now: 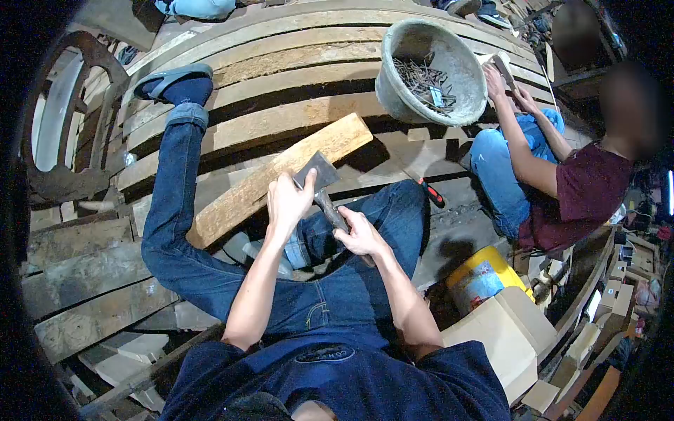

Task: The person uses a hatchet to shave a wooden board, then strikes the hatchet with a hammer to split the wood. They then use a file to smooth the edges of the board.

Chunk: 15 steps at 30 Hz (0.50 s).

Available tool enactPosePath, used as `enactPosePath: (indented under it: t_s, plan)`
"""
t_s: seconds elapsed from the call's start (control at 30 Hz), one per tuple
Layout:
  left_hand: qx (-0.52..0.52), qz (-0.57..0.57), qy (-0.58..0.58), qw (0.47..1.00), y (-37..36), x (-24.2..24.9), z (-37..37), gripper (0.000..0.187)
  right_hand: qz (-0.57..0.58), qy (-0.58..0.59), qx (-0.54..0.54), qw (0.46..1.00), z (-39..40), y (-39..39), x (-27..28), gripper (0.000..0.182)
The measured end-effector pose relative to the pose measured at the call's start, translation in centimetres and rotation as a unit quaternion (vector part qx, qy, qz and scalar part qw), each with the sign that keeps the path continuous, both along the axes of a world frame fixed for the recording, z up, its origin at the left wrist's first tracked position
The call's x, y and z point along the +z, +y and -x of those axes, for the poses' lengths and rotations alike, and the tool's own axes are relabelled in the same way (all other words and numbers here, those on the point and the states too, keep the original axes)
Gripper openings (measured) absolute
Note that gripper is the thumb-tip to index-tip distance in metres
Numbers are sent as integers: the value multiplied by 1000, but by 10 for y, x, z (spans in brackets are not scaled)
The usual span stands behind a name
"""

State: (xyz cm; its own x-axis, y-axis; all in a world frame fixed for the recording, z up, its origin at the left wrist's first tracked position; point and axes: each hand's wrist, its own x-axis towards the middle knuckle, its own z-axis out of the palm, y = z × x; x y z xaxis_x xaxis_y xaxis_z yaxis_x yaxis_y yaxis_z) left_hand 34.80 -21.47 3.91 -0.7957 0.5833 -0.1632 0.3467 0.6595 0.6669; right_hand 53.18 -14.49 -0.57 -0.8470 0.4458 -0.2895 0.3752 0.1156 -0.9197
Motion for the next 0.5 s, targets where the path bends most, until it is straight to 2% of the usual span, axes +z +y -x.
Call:
enactPosePath:
  t_s: [0.13, 0.2, 0.3, 0.33, 0.37, 0.43, 0.5]
  plan:
    - [41, 4, 19, 999, 19, -16, -3, 54, 31, -2, -12, 999, 10, 4, -3, 26]
    - [52, -3, 31, 998, 24, -19, 0, 55, 78, -109, -25, 991, 20, 11, 18, 29]
    - [61, 8, 54, 997, 24, -12, 0, 56, -180, -124, 7, 976, 24, 10, 30, 32]
    - [75, 11, 48, 996, 20, -9, -2, 56, -191, -144, 15, 971, 26, 6, 42, 35]
    - [89, 16, 42, 995, 16, -6, -3, 56, -238, -110, 12, 965, 24, 0, 35, 35]
    - [101, 47, 25, 993, 12, 4, -1, 52, -250, -144, 7, 958, 29, -12, 44, 35]
    - [81, 69, 60, 993, 16, 4, 1, 51, -230, -162, 6, 960, 32, -13, 39, 35]
